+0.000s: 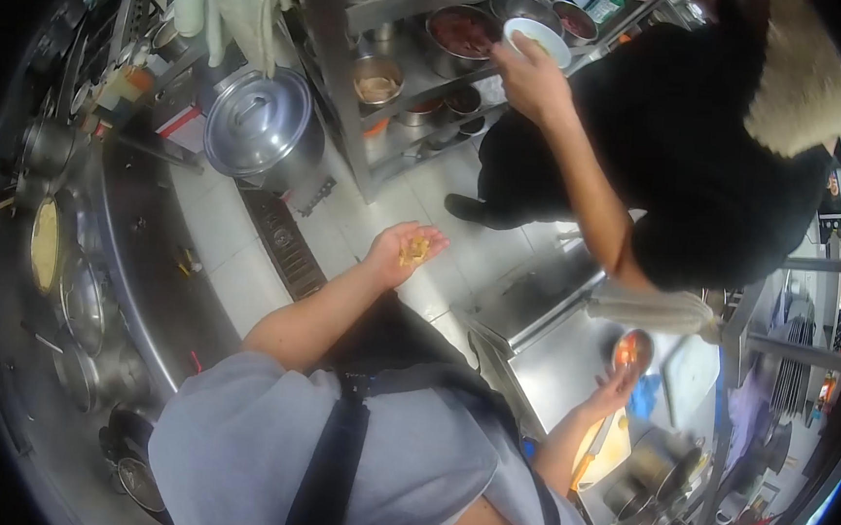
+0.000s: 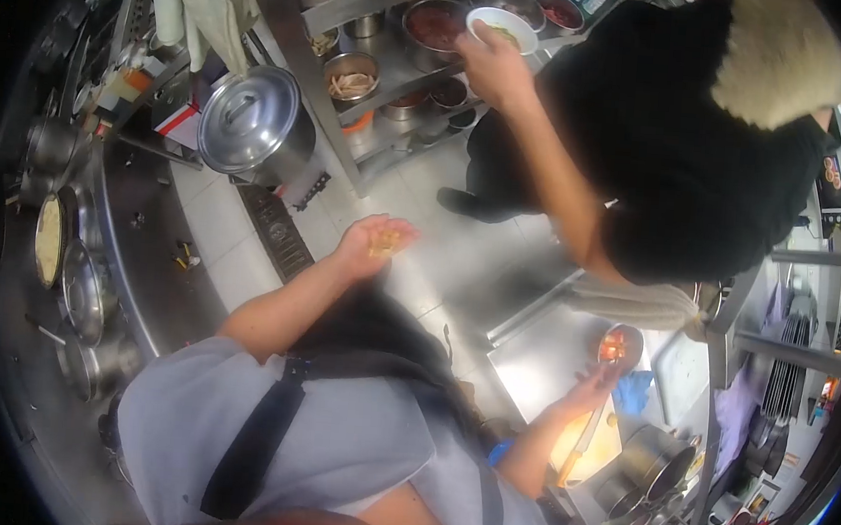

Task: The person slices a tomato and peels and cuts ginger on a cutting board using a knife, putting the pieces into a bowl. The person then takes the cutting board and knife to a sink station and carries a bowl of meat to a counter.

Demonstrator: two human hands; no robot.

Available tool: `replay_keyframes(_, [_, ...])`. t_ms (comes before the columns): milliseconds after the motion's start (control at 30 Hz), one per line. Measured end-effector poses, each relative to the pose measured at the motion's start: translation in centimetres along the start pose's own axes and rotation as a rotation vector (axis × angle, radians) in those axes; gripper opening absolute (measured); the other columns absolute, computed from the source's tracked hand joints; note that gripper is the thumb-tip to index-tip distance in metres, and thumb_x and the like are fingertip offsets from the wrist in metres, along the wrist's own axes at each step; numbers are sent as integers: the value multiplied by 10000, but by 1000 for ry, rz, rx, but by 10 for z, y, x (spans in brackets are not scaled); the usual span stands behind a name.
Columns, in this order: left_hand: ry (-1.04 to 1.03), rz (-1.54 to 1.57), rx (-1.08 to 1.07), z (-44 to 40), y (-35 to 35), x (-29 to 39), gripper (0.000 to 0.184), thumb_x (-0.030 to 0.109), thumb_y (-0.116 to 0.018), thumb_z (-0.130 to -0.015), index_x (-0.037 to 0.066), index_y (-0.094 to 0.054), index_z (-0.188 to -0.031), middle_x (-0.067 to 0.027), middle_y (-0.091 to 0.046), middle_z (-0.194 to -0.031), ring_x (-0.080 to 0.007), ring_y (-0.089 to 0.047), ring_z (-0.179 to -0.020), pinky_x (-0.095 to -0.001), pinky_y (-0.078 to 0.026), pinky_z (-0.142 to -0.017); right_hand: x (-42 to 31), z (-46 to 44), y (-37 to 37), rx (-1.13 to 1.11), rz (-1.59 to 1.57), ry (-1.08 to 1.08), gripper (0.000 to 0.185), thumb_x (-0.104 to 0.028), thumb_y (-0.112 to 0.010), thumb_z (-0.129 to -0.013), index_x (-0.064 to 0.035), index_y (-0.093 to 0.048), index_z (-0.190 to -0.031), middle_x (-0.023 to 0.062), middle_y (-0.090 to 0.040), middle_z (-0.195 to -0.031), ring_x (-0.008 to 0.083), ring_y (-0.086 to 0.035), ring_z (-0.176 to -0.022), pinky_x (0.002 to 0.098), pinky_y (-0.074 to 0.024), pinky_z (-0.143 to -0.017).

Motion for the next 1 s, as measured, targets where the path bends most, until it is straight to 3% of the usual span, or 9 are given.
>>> replay_keyframes(167, [-103,64,-24,6,4,62,350,163,-441,-976,-161,-515,-1086,-267,-582,-1121,-442,-539,-1149,-478,-425,-1073,-6,-13,-17,103,-7,-22,539,-307,-572,-958,0,-444,-1381,195,-578,-1228,235,-645,-946,295,-564,-631])
replay_keyframes(467, [-225,62,-69,33,9,80,357,172,-416,-987,-157,-515,-1086,-253,-590,-1117,-429,-540,-1158,-458,-425,-1080,-25,-75,-5,253,-142,130,549,-306,-632,-924,-61,-468,-1387,139,-616,-1123,206,-661,-867,317,-578,-667])
replay_keyframes(533, [-219,54,-53,39,10,72,361,175,-411,-990,-158,-511,-1087,-249,-590,-1110,-428,-541,-1154,-454,-425,-1082,-35,-80,-11,54,-83,232,545,-276,-636,-925,-39,-467,-1386,128,-625,-1064,178,-655,-846,288,-565,-673])
replay_keyframes(633, [-129,40,-40,38,8,42,365,179,-406,-993,-158,-506,-1090,-248,-585,-1105,-421,-533,-1164,-453,-422,-1083,-66,-75,-26,-74,-181,86,501,-254,-628,-931,-16,-505,-1354,114,-632,-1046,158,-641,-836,256,-528,-661])
replay_keyframes(667, [-114,4,-39,38,7,33,364,180,-406,-993,-157,-504,-1093,-250,-579,-1111,-417,-527,-1172,-452,-420,-1085,-70,-79,-28,-55,-145,181,539,-305,-635,-922,0,-510,-1349,118,-645,-1035,191,-635,-832,283,-519,-702])
replay_keyframes(767, [-41,-95,-8,42,-2,-14,361,177,-410,-992,-156,-501,-1097,-255,-569,-1122,-416,-513,-1189,-449,-417,-1088,-94,-93,-33,86,398,366,455,-428,-651,-872,18,-633,-957,238,-653,-925,348,-628,-839,409,-464,-773])
replay_keyframes(800, [-43,-110,5,43,-8,-27,359,175,-413,-990,-157,-498,-1099,-257,-564,-1126,-417,-506,-1196,-448,-415,-1090,-86,-107,-36,73,329,341,459,-430,-642,-875,23,-640,-943,261,-633,-886,419,-584,-829,439,-457,-779])
replay_keyframes(867, [24,-132,-43,42,-16,-51,355,169,-423,-986,-159,-497,-1098,-259,-559,-1135,-421,-504,-1198,-446,-415,-1090,-83,-121,-38,110,457,513,401,-388,-599,-907,7,-661,-942,251,-647,-918,439,-587,-862,452,-451,-765])
replay_keyframes(1000, [115,-126,-98,63,-28,-72,348,153,-448,-974,-166,-490,-1107,-266,-543,-1168,-427,-497,-1207,-442,-412,-1093,-77,-86,-23,72,211,434,362,-352,-594,-912,9,-623,-910,259,-617,-844,430,-573,-804,441,-448,-722])
Point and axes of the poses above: each hand's wrist, its own z-axis away from the middle knuckle, its own y-axis out of the back of the hand, x = y × z, the point moved 4 cm from there along -z, towards the middle knuckle
